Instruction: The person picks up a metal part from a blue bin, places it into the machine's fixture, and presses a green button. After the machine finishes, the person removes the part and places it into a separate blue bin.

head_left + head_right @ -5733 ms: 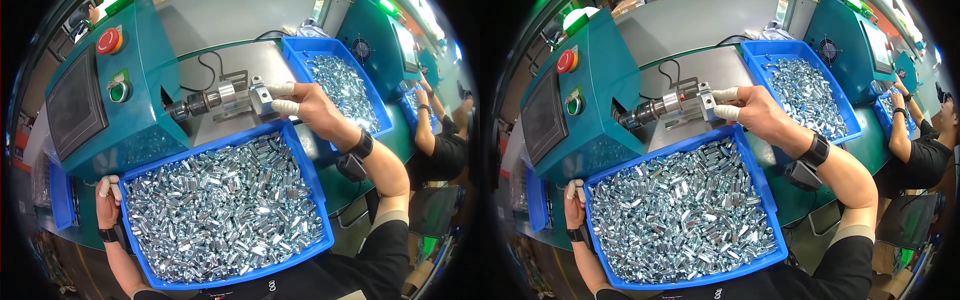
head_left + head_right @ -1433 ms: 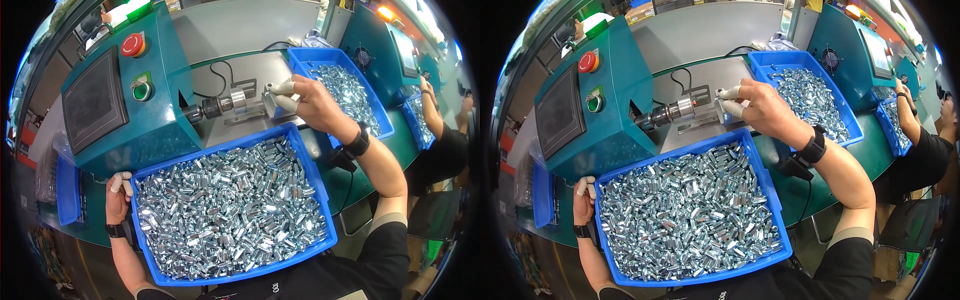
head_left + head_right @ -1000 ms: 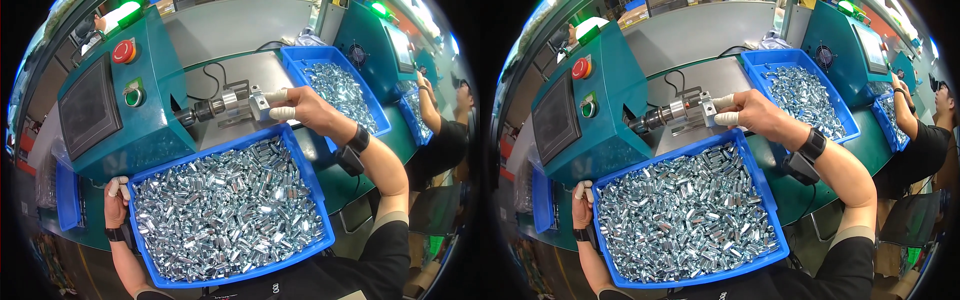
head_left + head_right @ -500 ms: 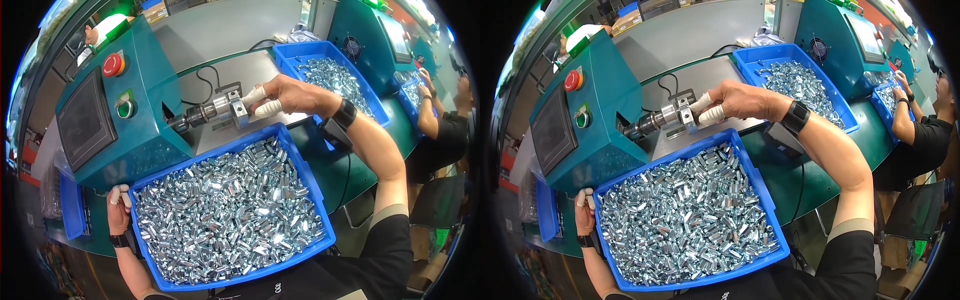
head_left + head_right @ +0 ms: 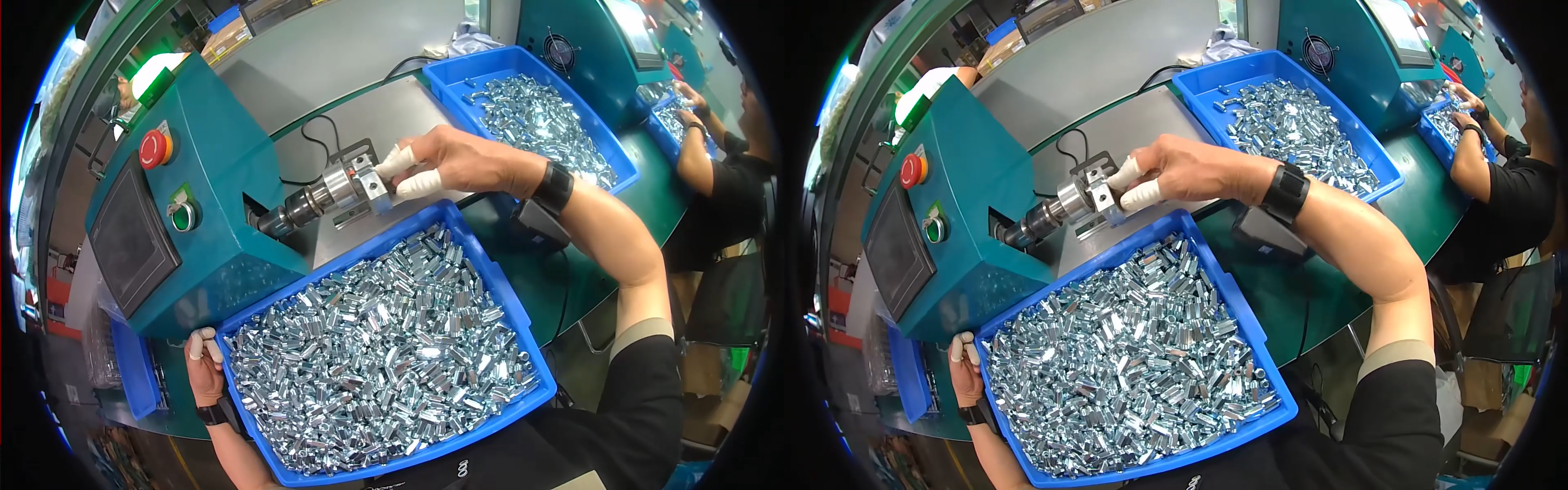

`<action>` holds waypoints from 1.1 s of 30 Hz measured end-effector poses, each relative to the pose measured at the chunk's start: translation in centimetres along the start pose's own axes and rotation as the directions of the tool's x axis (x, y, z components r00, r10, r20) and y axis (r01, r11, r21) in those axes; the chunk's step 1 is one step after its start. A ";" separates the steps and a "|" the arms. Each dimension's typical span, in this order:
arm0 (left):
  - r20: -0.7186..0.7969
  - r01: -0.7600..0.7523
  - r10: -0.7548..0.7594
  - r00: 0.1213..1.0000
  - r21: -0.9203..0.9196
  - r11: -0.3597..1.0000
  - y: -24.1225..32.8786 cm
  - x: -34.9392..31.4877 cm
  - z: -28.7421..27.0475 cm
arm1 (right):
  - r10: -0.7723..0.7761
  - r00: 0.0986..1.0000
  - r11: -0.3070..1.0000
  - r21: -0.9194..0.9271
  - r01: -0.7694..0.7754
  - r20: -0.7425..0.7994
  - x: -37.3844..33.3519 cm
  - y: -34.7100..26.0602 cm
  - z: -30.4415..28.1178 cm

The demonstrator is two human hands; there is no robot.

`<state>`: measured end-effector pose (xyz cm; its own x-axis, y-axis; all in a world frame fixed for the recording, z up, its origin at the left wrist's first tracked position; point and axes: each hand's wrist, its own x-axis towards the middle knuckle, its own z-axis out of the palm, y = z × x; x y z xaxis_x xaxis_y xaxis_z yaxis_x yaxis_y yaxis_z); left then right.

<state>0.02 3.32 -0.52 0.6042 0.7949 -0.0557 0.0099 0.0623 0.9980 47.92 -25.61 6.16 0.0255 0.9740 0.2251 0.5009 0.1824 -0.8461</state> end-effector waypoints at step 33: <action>0.022 -0.016 0.016 1.000 0.002 1.000 -0.2 0.0 -0.7 | 0.011 1.000 0.994 -0.109 -0.010 0.006 0.3 -0.5 0.4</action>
<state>-0.53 3.68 -0.77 0.6217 0.7823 -0.0391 0.0017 0.0486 0.9988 47.35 -25.41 6.47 0.0257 0.9768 0.2127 0.5917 0.1567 -0.7908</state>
